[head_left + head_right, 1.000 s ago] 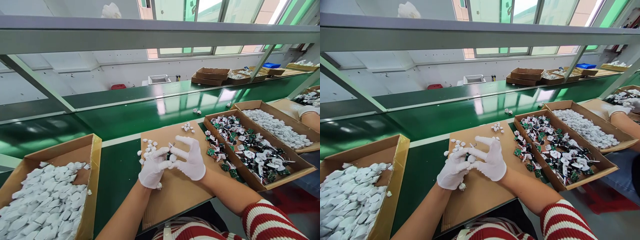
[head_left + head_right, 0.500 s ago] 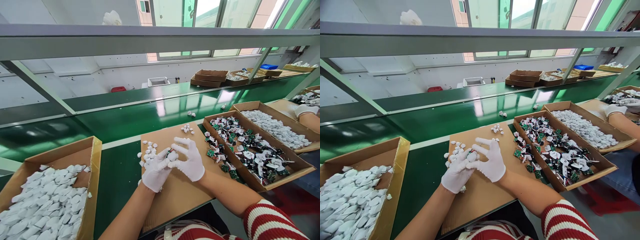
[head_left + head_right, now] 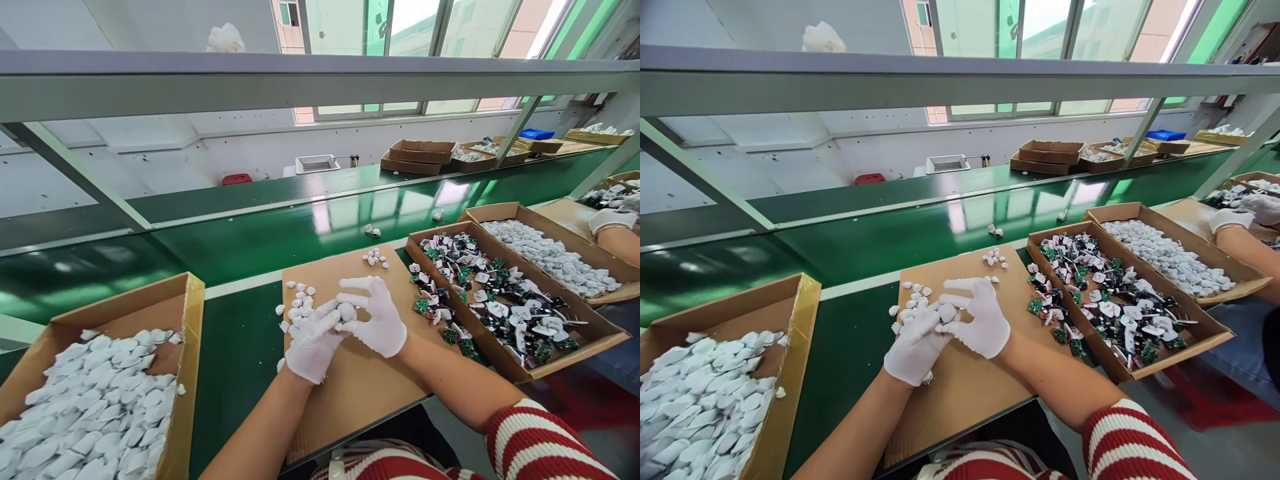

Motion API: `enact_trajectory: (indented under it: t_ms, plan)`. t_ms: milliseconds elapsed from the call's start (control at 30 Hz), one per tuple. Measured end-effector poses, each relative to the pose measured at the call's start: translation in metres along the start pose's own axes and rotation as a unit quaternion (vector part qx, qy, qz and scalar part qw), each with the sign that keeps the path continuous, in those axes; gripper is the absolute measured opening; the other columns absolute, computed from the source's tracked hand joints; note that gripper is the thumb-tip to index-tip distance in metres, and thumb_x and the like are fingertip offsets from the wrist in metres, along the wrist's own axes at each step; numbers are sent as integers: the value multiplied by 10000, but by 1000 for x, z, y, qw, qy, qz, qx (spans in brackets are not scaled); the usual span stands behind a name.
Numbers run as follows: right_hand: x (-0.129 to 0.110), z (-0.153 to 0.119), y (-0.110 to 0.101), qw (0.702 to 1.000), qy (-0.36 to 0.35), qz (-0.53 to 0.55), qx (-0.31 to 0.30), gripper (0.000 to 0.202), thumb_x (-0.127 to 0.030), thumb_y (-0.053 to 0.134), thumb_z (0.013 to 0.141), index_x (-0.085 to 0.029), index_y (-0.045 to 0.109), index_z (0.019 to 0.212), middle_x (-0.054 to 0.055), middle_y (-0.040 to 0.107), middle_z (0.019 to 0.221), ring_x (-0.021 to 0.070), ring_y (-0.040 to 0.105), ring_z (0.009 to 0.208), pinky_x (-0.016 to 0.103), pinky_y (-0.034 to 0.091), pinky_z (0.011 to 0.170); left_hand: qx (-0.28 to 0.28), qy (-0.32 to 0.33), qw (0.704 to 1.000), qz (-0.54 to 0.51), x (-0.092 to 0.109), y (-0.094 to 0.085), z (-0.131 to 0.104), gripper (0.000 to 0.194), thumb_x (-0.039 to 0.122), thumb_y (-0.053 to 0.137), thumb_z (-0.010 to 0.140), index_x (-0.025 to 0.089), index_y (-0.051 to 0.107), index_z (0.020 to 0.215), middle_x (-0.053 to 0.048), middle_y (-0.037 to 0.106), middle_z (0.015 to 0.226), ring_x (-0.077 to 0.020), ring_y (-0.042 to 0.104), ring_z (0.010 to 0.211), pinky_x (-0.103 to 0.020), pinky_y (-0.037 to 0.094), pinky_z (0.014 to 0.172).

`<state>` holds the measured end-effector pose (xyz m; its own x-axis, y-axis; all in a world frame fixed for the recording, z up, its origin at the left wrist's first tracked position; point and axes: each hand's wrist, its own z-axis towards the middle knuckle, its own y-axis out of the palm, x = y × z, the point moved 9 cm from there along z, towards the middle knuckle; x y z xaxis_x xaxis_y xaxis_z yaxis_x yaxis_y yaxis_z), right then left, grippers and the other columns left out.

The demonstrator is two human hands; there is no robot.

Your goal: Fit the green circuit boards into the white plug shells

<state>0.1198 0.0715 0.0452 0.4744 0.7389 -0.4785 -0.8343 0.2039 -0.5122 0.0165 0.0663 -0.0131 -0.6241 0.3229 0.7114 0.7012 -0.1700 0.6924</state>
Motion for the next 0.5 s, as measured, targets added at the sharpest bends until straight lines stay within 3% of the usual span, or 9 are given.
enact_trajectory:
  t_ms: [133, 300, 400, 500]
  plan:
    - [0, -2, -1, 999, -16, -40, 30, 310, -308, 740, 813, -313, 756, 1123, 45, 710, 1210, 256, 632, 1099, 468, 472, 1012, 24, -2, 999, 44, 4, 1, 1, 362, 488, 850, 700, 206, 737, 897, -24, 492, 819, -143, 443, 718, -295, 474, 677]
    - [-4, 0, 5, 990, -58, -124, 28, 248, -273, 706, 796, -327, 775, 1029, 18, 747, 1100, 244, 647, 988, 430, 481, 898, 84, -4, 988, 129, 10, -6, 1, 220, 371, 842, 718, 204, 700, 741, -37, 516, 766, -170, 491, 708, -329, 485, 695]
    - [-5, 2, 9, 986, -63, -152, 10, 228, -269, 686, 792, -339, 775, 990, 7, 752, 1066, 238, 640, 944, 421, 477, 867, 68, -8, 989, 129, 9, -6, 2, 215, 378, 801, 738, 198, 684, 735, -32, 513, 758, -168, 482, 696, -331, 483, 689]
    - [-9, 1, 6, 986, -69, -149, 34, 194, -281, 689, 793, -320, 775, 962, 6, 762, 1029, 233, 639, 926, 421, 477, 879, 58, -9, 991, 124, 5, -10, 4, 263, 401, 804, 732, 183, 658, 717, -16, 502, 717, -144, 465, 651, -307, 466, 650]
